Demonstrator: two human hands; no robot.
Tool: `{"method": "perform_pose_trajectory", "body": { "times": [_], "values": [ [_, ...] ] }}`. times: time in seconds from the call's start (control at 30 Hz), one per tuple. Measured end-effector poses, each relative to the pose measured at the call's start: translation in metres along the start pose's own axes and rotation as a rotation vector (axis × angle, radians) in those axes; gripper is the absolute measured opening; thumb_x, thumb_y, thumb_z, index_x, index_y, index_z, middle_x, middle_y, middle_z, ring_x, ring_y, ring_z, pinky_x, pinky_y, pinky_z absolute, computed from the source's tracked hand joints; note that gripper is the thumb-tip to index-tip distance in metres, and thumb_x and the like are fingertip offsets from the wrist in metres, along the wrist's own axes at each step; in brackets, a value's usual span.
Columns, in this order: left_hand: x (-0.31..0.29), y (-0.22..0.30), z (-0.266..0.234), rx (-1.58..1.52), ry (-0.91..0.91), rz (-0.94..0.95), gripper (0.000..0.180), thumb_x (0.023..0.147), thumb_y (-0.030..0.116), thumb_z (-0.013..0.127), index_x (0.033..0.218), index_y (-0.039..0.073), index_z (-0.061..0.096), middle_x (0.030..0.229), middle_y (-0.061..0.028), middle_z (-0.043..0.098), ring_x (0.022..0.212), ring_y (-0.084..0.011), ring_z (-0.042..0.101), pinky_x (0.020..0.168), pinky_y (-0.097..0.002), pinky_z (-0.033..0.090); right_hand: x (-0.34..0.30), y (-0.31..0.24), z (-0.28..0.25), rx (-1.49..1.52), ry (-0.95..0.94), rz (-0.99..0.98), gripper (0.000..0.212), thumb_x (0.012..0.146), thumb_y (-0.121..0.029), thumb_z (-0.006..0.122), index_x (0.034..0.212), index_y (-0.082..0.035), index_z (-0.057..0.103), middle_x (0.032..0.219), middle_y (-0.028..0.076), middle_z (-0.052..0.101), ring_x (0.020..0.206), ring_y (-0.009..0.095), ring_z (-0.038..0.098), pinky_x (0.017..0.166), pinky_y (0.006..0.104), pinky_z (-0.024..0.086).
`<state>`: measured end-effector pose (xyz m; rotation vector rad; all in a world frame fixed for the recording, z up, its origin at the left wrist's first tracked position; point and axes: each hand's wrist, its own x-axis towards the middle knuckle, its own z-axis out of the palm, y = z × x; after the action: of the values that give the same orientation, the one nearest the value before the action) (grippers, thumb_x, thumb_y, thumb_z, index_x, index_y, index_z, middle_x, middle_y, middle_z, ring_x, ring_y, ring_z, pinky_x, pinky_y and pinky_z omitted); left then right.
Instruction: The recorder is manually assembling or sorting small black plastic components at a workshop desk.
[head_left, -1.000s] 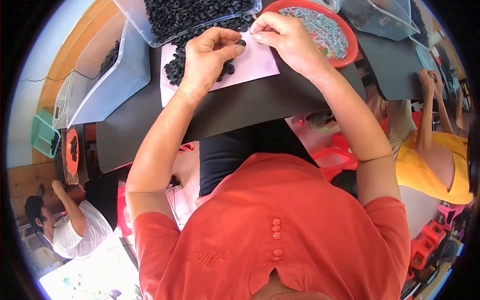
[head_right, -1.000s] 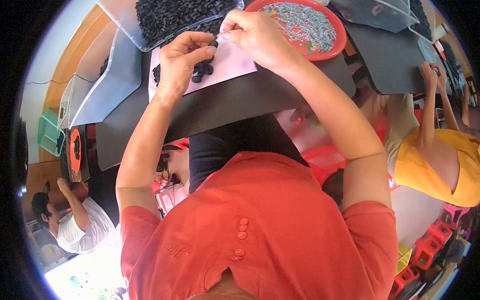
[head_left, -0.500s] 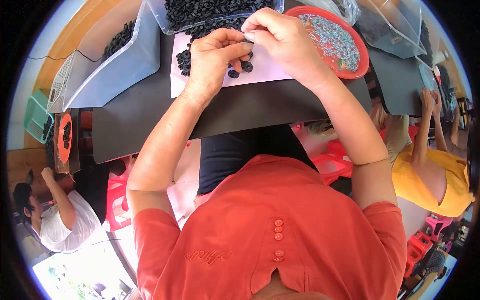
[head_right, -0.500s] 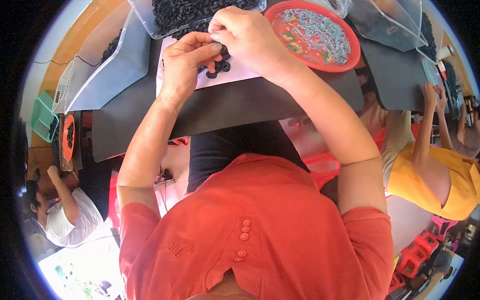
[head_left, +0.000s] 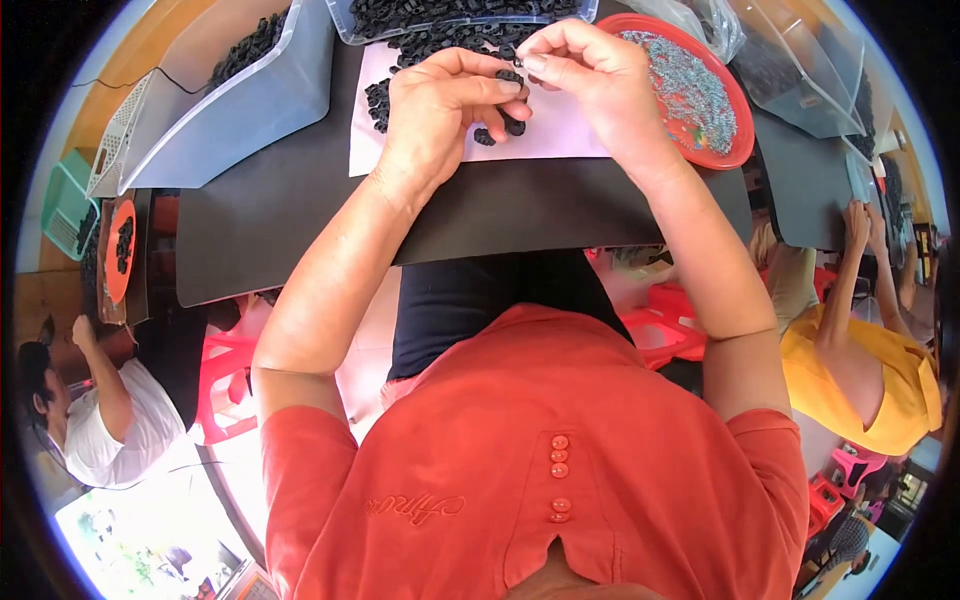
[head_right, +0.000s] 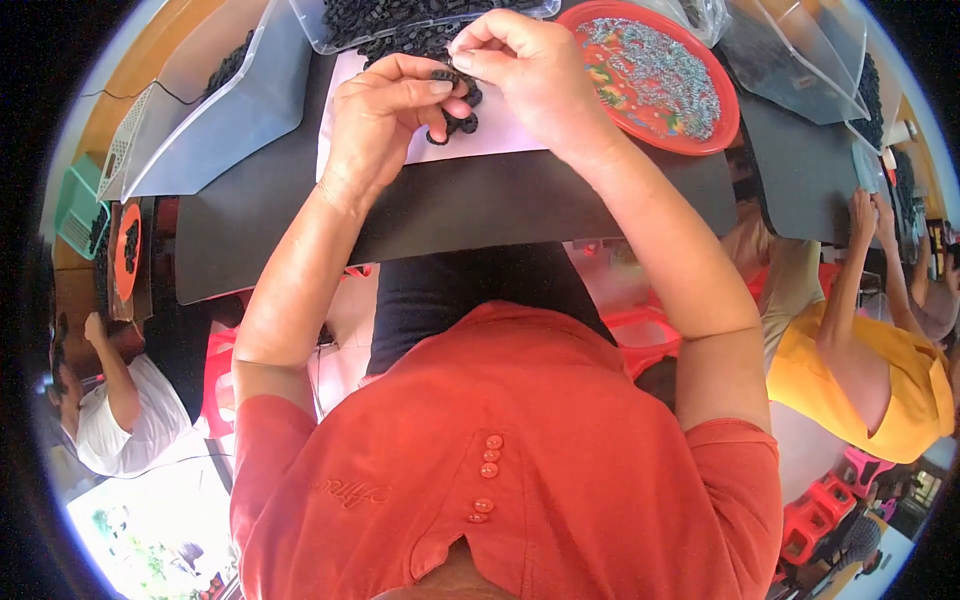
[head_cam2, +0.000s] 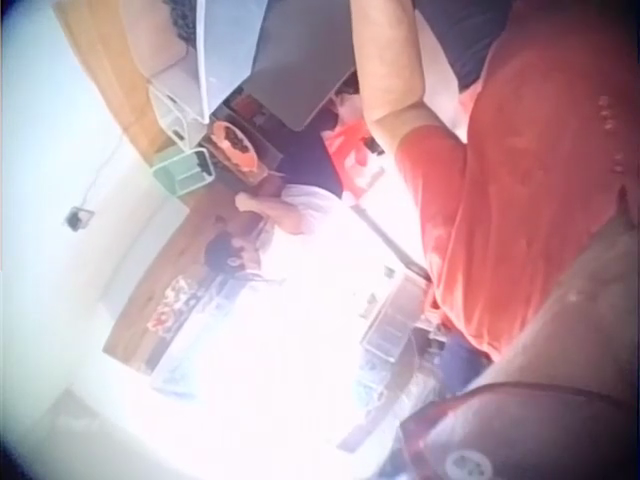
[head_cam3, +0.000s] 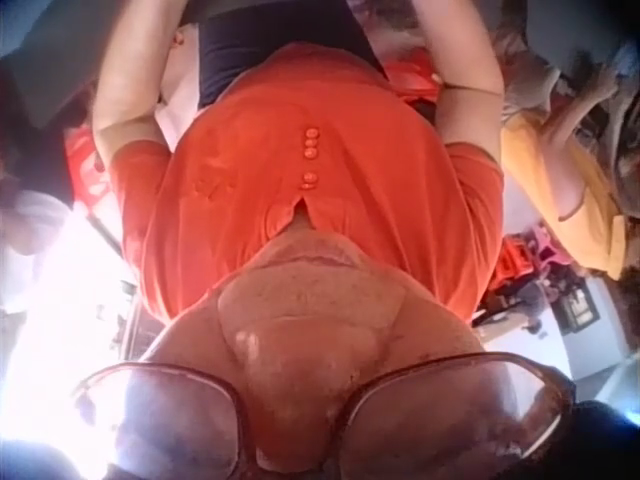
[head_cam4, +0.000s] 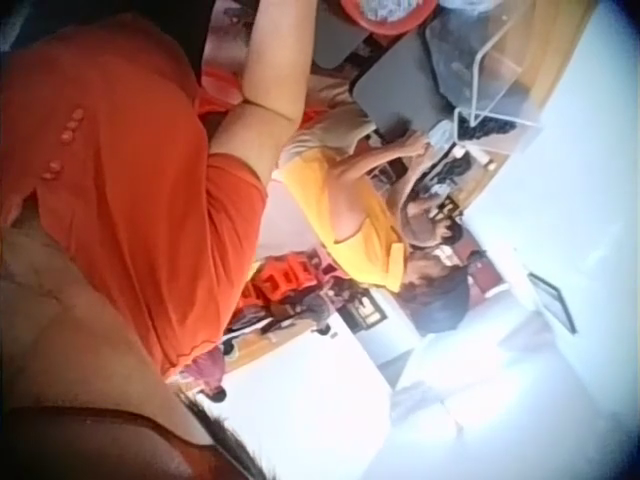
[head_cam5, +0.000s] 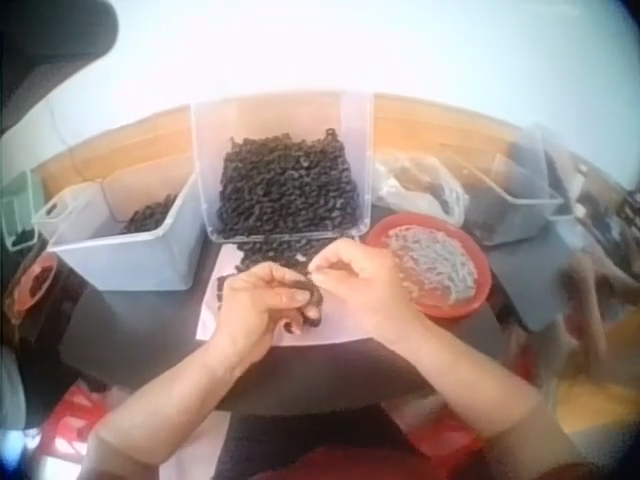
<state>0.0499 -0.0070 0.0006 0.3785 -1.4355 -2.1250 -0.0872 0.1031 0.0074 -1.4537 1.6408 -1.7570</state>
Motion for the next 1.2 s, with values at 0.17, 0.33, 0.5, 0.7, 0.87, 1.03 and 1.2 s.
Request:
{"method": "perform_pose_trajectory", "body": {
  "times": [0.17,0.33,0.5,0.7,0.87,1.03,1.2],
  "values": [
    [0.001,-0.002,-0.006,0.140,0.013,0.071,0.016,0.075,-0.002,0.069,0.089,-0.006,0.063,0.072,-0.0110,0.065,0.056,-0.0132,0.060,0.046,-0.0233,0.047,0.009,-0.022,0.001,0.189,-0.143,0.146,0.005,0.085,-0.004,0.062,0.089,0.000,0.061,0.081,0.003,0.062,0.076,0.009,0.058,0.068,0.0236,0.047],
    [-0.003,-0.001,-0.002,0.360,0.049,0.129,0.018,0.071,0.002,0.075,0.087,-0.001,0.067,0.069,-0.0026,0.063,0.056,-0.0054,0.055,0.046,-0.0192,0.041,0.014,-0.030,-0.001,0.001,-0.172,0.122,0.005,0.083,-0.002,0.063,0.088,0.000,0.061,0.079,0.002,0.061,0.075,0.008,0.057,0.066,0.0222,0.046],
    [-0.002,-0.003,-0.002,0.465,0.021,0.190,0.016,0.073,0.004,0.076,0.087,0.001,0.068,0.067,0.0000,0.063,0.057,-0.0039,0.055,0.047,-0.0184,0.041,0.020,-0.022,-0.007,0.162,-0.354,-0.338,0.007,0.082,-0.002,0.064,0.088,-0.001,0.061,0.078,0.002,0.061,0.072,0.008,0.057,0.064,0.0217,0.046],
    [0.000,0.000,-0.004,0.455,0.025,0.169,0.012,0.079,0.009,0.074,0.086,0.002,0.067,0.066,0.0018,0.061,0.056,-0.0033,0.053,0.047,-0.0190,0.040,0.020,-0.038,0.009,0.081,-0.163,0.353,0.011,0.084,-0.011,0.069,0.088,-0.003,0.063,0.071,0.002,0.060,0.059,0.008,0.055,0.055,0.0210,0.044],
    [0.003,0.017,-0.005,0.258,0.198,0.062,0.004,0.083,0.004,0.066,0.085,0.002,0.063,0.063,-0.0070,0.062,0.040,-0.0102,0.049,0.039,-0.0212,0.037,0.024,-0.029,-0.005,0.010,-0.003,0.175,0.009,0.084,-0.011,0.067,0.080,-0.003,0.065,0.066,0.001,0.060,0.056,0.007,0.053,0.052,0.0192,0.041],
    [0.008,0.025,-0.019,0.201,0.300,0.091,0.008,0.083,0.003,0.065,0.088,-0.003,0.062,0.061,-0.0078,0.059,0.040,-0.0127,0.049,0.039,-0.0227,0.038,0.013,-0.030,-0.008,-0.580,-0.246,-0.027,0.009,0.079,-0.010,0.062,0.083,-0.001,0.064,0.072,0.012,0.063,0.069,0.023,0.063,0.064,0.0364,0.048],
    [0.013,0.024,-0.024,0.130,0.336,0.108,0.009,0.084,0.003,0.064,0.091,-0.004,0.062,0.069,-0.0097,0.061,0.046,-0.0141,0.052,0.041,-0.0227,0.040,0.008,-0.020,-0.003,-0.758,-0.334,-0.119,0.012,0.080,-0.014,0.061,0.084,-0.004,0.065,0.082,0.015,0.064,0.083,0.035,0.063,0.072,0.0410,0.049]
  ]
}}
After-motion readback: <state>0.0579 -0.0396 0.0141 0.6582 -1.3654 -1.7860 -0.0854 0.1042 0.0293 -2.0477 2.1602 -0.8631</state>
